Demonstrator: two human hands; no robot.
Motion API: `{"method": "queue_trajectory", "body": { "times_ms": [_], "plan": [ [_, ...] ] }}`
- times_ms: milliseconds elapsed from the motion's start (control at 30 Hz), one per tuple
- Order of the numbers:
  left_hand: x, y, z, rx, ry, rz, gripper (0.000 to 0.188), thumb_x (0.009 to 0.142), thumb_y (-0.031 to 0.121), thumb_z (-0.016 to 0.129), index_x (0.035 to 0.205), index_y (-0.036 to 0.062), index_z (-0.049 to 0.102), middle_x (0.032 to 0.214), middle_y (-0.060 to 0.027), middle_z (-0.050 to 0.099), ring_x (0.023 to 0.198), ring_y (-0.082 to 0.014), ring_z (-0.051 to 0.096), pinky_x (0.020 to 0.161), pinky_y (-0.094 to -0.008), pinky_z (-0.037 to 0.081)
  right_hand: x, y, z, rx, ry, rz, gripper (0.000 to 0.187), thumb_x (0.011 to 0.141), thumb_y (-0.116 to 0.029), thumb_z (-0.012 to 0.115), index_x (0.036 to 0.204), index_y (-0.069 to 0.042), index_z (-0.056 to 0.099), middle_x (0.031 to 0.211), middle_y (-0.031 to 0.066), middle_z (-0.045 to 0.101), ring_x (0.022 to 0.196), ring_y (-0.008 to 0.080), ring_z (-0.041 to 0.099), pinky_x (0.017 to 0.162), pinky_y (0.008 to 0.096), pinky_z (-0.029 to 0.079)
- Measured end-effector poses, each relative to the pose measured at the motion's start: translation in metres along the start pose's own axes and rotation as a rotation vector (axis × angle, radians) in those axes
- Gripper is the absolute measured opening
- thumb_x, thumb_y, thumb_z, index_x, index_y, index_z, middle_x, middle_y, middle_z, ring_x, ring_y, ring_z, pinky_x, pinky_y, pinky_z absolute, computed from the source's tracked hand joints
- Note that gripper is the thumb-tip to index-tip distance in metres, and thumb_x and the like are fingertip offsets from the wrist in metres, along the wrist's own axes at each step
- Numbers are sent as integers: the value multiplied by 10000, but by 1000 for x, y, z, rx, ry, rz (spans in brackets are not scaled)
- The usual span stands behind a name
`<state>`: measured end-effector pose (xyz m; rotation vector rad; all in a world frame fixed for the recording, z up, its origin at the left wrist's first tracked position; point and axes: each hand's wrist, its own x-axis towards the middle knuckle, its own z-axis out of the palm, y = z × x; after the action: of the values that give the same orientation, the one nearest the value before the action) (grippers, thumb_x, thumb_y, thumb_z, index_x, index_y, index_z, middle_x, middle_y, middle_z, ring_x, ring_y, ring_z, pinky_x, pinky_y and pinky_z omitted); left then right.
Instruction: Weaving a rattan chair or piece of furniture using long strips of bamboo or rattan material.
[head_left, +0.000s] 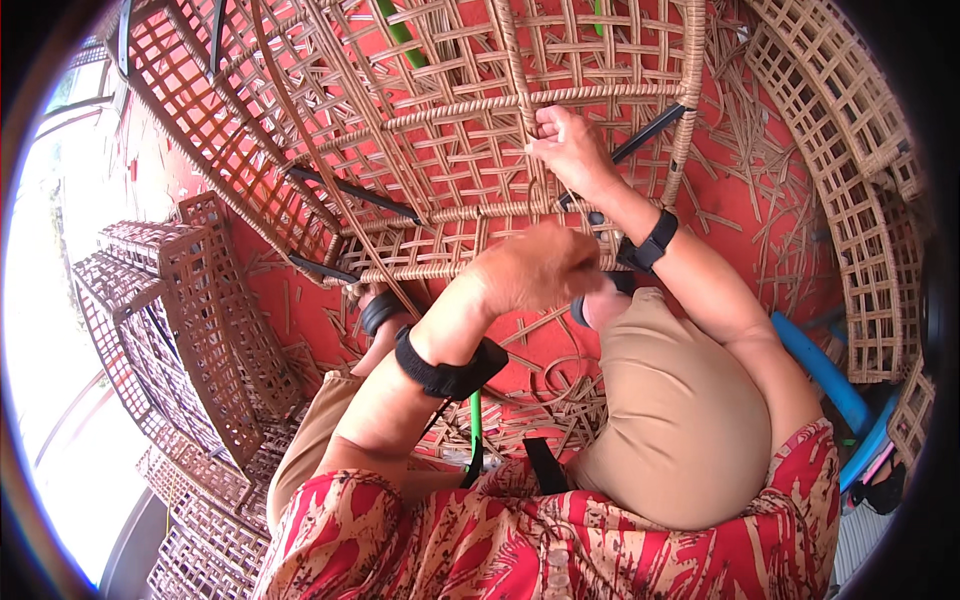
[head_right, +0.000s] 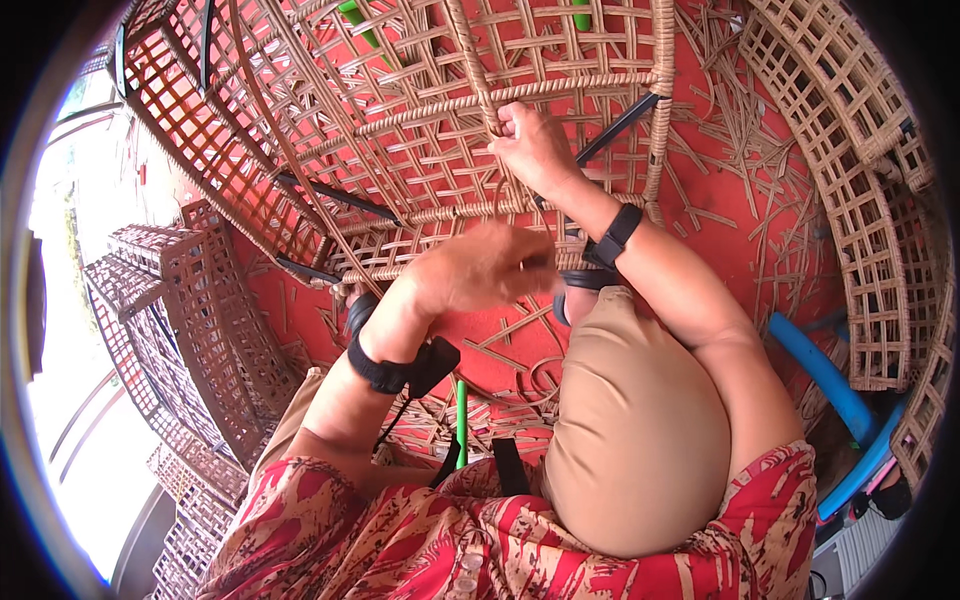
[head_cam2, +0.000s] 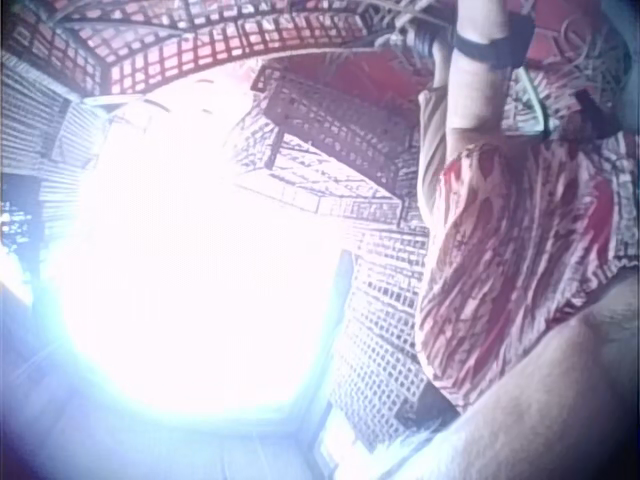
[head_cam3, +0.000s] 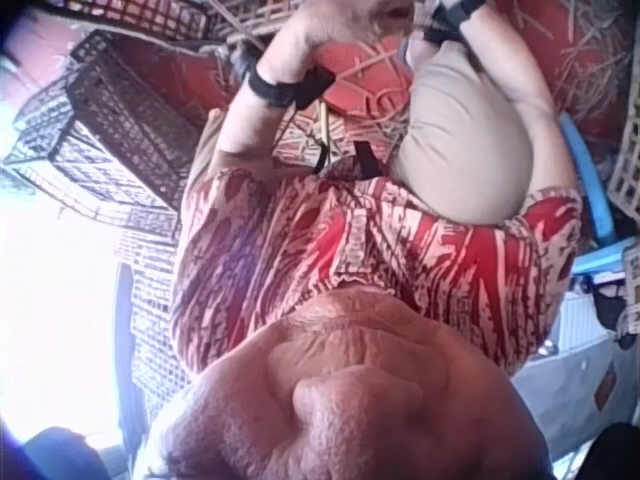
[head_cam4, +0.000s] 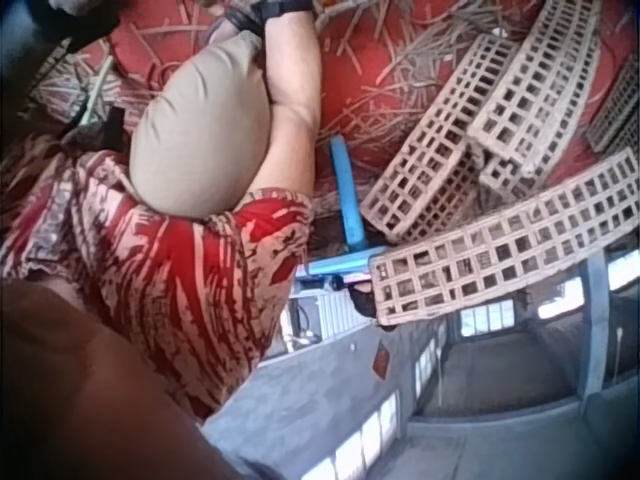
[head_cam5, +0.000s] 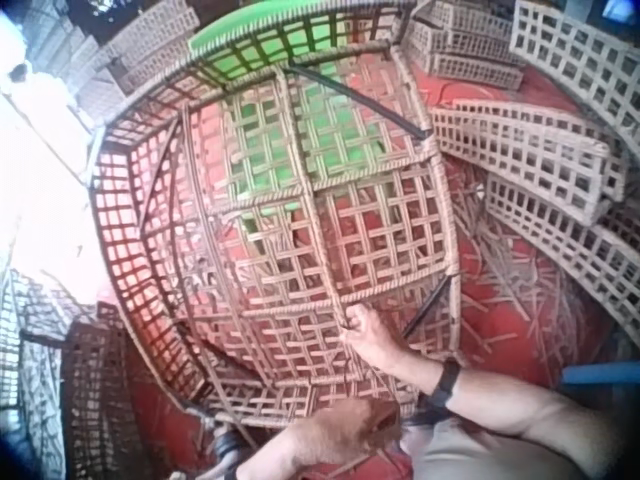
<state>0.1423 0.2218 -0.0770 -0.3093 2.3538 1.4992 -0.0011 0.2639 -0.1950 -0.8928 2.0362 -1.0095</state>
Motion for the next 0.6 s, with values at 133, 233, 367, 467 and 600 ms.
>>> {"method": "queue_trajectory", "body": {
  "times_ms": [133, 233, 367, 467, 600],
  "plan": [
    [2, -6, -20, -498, -312, -237, 475, 870, 468, 624, 902, -2, 684, 705, -107, 663, 553, -178, 616, 545, -315, 498, -1, 25, -2, 182, -10, -35, 297, 856, -99, 627, 1123, 27, 595, 960, 101, 671, 808, 147, 643, 698, 281, 541],
    [19, -42, -28, -436, 119, -328, 419, 891, 390, 623, 905, -23, 687, 741, -81, 672, 569, -122, 615, 544, -285, 491, -4, 22, 6, 354, -21, 34, 251, 875, -38, 566, 1115, 33, 593, 964, 99, 675, 819, 142, 646, 694, 271, 531],
    [59, -108, -7, -345, 602, -205, 319, 854, 239, 641, 1025, -31, 633, 827, -139, 675, 719, -182, 640, 670, -317, 505, -2, 37, 20, 462, 81, 26, 218, 881, -6, 545, 1090, 34, 593, 985, 81, 672, 823, 134, 642, 713, 260, 514],
    [80, -127, 5, -344, 740, -133, 249, 833, 128, 668, 1018, -33, 621, 789, -74, 650, 737, -108, 591, 678, -266, 485, -3, 29, 19, 501, 116, 110, 158, 865, -22, 572, 1011, 14, 621, 974, 102, 677, 849, 164, 657, 734, 282, 508],
    [87, -114, 9, -399, 788, -272, 177, 788, 131, 709, 824, -11, 609, 718, -36, 635, 644, -82, 533, 606, -255, 456, -7, 21, 0, -42, 197, -79, 95, 846, -88, 609, 915, -33, 645, 892, 134, 662, 800, 263, 656, 684, 353, 502]
  ]
}}
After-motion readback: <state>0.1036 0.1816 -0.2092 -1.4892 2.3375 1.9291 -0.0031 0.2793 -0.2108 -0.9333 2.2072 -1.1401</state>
